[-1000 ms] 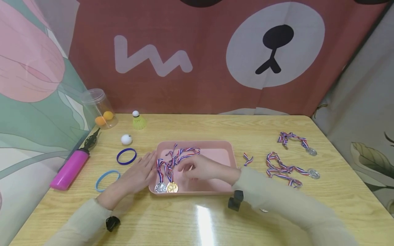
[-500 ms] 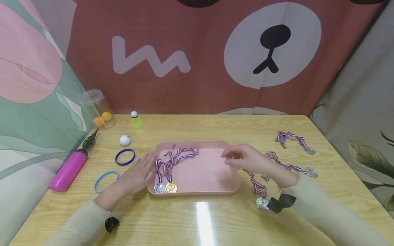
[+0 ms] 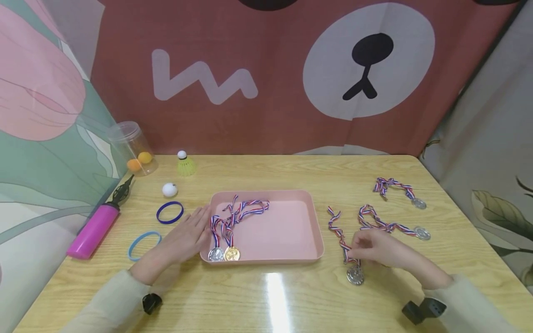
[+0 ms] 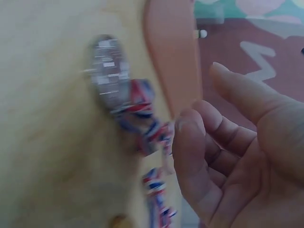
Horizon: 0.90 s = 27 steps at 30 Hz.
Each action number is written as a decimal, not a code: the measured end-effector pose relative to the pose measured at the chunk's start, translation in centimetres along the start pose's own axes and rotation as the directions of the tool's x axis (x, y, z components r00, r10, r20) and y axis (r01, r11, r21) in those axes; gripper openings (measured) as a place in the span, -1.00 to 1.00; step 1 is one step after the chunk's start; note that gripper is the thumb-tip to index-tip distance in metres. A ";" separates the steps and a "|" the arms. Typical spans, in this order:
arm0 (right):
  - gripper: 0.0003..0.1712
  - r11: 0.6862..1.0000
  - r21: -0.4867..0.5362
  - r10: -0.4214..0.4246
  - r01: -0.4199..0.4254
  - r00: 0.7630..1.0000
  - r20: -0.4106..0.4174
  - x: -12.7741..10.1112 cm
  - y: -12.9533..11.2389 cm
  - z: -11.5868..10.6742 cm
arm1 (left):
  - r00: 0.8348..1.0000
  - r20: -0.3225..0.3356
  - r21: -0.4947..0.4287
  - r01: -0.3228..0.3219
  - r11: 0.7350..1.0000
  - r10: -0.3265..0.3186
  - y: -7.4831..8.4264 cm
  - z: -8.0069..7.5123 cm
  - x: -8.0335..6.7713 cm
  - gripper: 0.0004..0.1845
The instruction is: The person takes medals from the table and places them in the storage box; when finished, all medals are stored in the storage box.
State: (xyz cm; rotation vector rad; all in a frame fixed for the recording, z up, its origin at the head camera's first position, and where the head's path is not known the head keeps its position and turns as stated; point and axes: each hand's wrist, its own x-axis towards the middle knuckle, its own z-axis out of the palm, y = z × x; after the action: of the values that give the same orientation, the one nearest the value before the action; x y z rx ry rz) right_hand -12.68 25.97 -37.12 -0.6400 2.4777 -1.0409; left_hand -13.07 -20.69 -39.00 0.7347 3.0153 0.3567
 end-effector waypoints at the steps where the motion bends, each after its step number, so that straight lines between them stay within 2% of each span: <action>1: -0.74 1.000 -0.004 0.009 -0.009 1.000 0.001 -0.3 0.4 0.2 | 1.000 0.000 -0.001 0.000 1.000 0.000 0.0 0.0 0.0 -0.42; 7: -0.64 0.996 -0.074 0.058 -0.060 0.998 -0.022 -1.4 1.3 1.1 | 1.000 -0.006 -0.008 -0.001 1.000 0.001 0.0 0.0 0.0 -0.42; 16: -0.57 0.960 -0.279 -0.002 -0.019 0.997 -0.072 -1.0 1.0 2.3 | 1.000 -0.008 -0.002 0.002 1.000 -0.002 0.1 -0.1 0.0 -0.42; 20: -0.53 0.936 -0.349 0.016 -0.041 0.997 -0.073 -0.8 0.6 2.8 | 1.000 -0.003 0.005 0.001 1.000 -0.001 0.1 -0.1 0.1 -0.42; 24: -0.52 0.917 -0.392 0.041 -0.071 0.996 -0.085 -0.7 0.2 3.2 | 1.000 0.000 0.009 0.003 1.000 -0.003 0.1 -0.1 0.1 -0.42; 27: -0.53 0.916 -0.393 0.049 -0.078 0.995 -0.083 -0.5 0.1 3.3 | 1.000 0.003 0.011 0.007 1.000 -0.007 0.1 -0.1 0.1 -0.41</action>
State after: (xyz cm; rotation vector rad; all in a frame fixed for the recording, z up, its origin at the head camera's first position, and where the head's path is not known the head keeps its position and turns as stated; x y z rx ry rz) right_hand -10.61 24.46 -39.30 -0.6398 2.7793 -0.5436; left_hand -13.12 -20.59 -38.92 0.7251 3.0184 0.3394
